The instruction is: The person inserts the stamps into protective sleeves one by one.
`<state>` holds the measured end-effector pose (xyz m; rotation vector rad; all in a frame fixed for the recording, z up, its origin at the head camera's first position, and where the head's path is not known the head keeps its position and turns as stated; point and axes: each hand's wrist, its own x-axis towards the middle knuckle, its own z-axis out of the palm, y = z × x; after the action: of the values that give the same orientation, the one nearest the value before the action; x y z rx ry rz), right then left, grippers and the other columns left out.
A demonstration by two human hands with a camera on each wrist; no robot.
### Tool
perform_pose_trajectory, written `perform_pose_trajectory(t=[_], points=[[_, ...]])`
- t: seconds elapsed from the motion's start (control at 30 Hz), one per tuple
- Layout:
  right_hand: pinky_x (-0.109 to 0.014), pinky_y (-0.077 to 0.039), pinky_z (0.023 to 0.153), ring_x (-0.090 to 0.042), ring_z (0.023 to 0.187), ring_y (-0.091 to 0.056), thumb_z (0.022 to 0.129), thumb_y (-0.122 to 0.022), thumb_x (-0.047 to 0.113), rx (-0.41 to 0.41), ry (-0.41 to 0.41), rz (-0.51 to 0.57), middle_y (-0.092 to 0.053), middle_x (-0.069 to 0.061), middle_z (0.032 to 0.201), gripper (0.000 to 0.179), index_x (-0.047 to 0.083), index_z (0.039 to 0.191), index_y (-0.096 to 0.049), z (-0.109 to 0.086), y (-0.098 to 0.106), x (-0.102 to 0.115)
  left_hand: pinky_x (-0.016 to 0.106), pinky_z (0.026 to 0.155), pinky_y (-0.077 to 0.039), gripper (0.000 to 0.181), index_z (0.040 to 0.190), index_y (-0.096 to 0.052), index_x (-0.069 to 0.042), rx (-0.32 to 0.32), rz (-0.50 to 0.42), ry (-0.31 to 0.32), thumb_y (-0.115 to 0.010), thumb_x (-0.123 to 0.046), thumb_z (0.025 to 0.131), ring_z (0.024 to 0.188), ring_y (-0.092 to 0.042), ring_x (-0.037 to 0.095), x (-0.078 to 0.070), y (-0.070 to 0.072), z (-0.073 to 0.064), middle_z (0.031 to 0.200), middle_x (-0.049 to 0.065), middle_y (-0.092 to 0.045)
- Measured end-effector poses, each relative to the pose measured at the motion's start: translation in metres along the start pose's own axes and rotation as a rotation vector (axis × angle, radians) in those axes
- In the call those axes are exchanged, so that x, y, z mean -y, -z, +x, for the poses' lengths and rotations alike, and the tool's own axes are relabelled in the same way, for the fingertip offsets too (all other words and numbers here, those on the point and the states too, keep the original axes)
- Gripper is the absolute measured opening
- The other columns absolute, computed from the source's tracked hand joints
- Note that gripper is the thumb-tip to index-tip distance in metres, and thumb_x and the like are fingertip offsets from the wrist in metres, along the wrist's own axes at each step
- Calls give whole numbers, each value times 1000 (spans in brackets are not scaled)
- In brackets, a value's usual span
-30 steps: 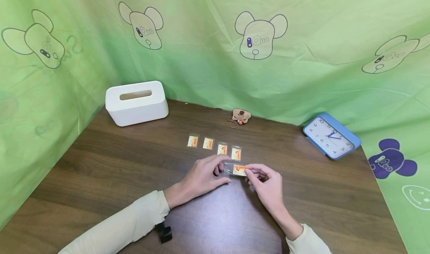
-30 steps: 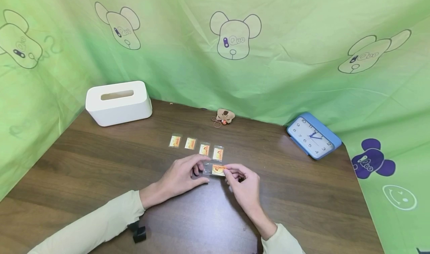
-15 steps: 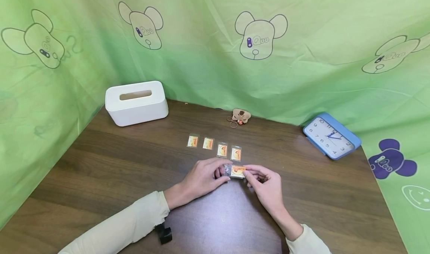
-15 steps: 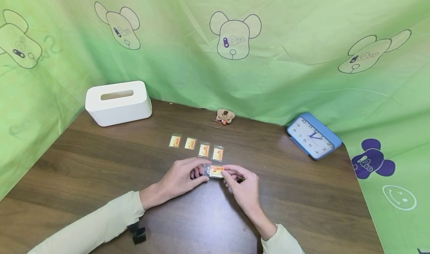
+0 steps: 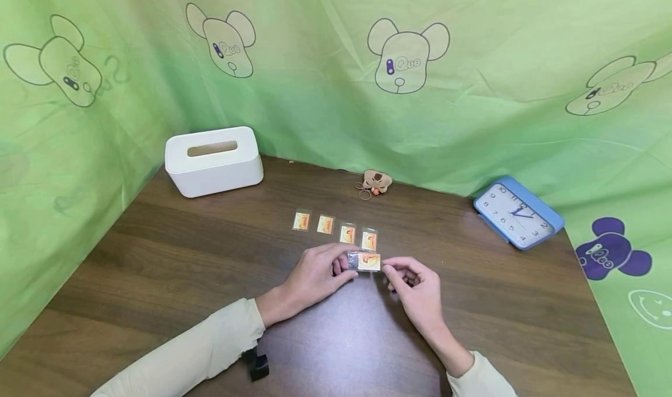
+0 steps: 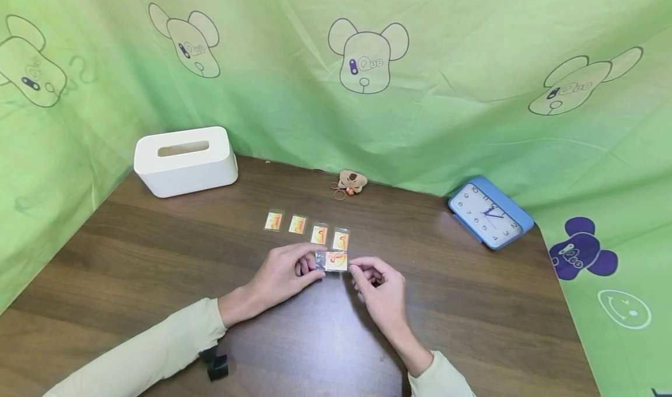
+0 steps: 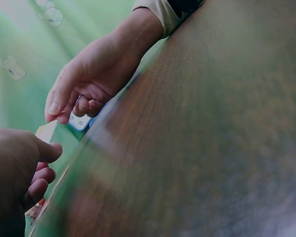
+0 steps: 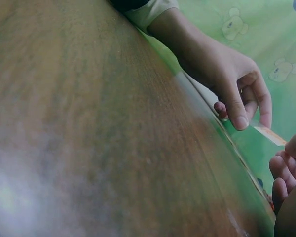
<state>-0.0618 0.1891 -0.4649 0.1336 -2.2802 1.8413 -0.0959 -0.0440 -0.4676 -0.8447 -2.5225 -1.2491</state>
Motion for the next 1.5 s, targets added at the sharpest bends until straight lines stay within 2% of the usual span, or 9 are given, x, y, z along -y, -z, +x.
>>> perform_pose_trajectory(t=[0.7, 1.5], points=[[-21, -52, 50, -10, 58, -63, 98, -76, -10, 114, 67, 10, -71, -20, 75, 12, -3, 106, -81, -1, 2, -7, 14, 70, -57, 44, 127, -76, -5, 18, -36, -39, -95, -7, 88, 76, -67, 5, 0, 0, -1, 89, -1, -73], [-22, -53, 50, -9, 59, -64, 99, -76, -9, 119, 72, 2, -70, -18, 81, 12, -1, 106, -83, -1, 3, -6, 13, 71, -56, 43, 127, -76, -4, 24, -32, -43, -95, -7, 88, 76, -68, 5, 0, 0, 0, 88, -1, -73]])
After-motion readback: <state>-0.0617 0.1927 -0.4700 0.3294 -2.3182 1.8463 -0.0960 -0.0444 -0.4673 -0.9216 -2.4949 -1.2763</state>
